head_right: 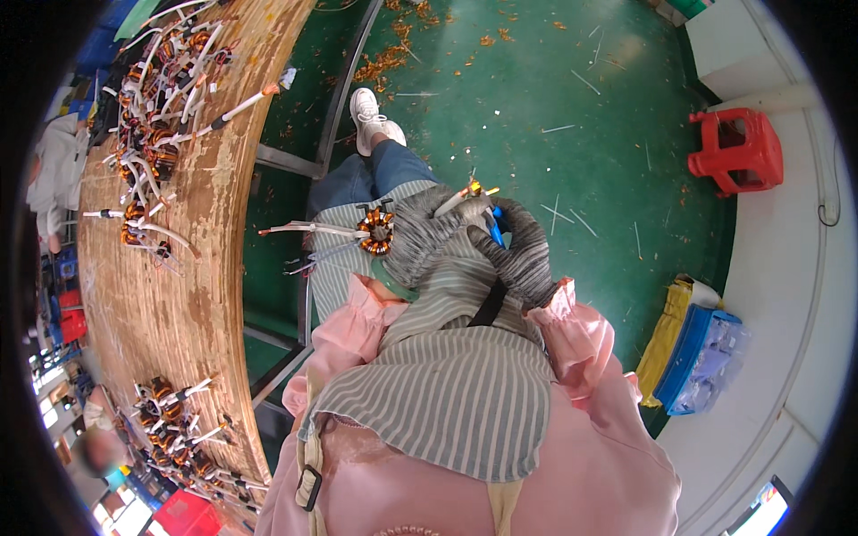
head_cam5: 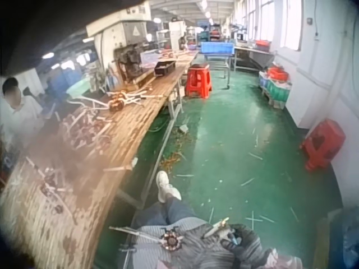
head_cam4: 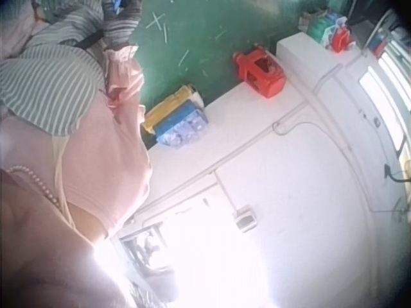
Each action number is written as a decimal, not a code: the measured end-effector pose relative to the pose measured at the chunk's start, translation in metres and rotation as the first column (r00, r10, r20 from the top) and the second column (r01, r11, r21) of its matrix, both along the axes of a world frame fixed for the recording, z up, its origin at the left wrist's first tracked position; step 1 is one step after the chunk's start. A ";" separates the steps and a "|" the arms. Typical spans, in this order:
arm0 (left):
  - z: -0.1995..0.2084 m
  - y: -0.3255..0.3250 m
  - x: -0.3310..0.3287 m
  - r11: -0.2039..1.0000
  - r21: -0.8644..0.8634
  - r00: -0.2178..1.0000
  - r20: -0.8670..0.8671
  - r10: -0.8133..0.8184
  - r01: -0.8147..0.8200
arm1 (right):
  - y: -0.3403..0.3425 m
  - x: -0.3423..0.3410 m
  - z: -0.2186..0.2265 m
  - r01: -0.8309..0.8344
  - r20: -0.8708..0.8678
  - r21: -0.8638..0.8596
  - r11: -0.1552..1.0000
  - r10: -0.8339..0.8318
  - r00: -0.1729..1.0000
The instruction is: Assembling electrical wire bundles and motor coils at a workbench using pliers.
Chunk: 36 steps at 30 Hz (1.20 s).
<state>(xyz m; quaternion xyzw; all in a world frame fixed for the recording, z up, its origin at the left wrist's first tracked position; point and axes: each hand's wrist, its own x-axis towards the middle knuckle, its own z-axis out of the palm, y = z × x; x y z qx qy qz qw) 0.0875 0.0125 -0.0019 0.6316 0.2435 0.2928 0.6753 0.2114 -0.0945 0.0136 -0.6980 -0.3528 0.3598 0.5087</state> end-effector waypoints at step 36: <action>0.026 0.003 -0.017 0.939 -0.302 0.986 -0.036 0.161 -0.165 | 0.012 0.013 0.010 0.279 -0.660 -0.084 0.956 -0.263 0.703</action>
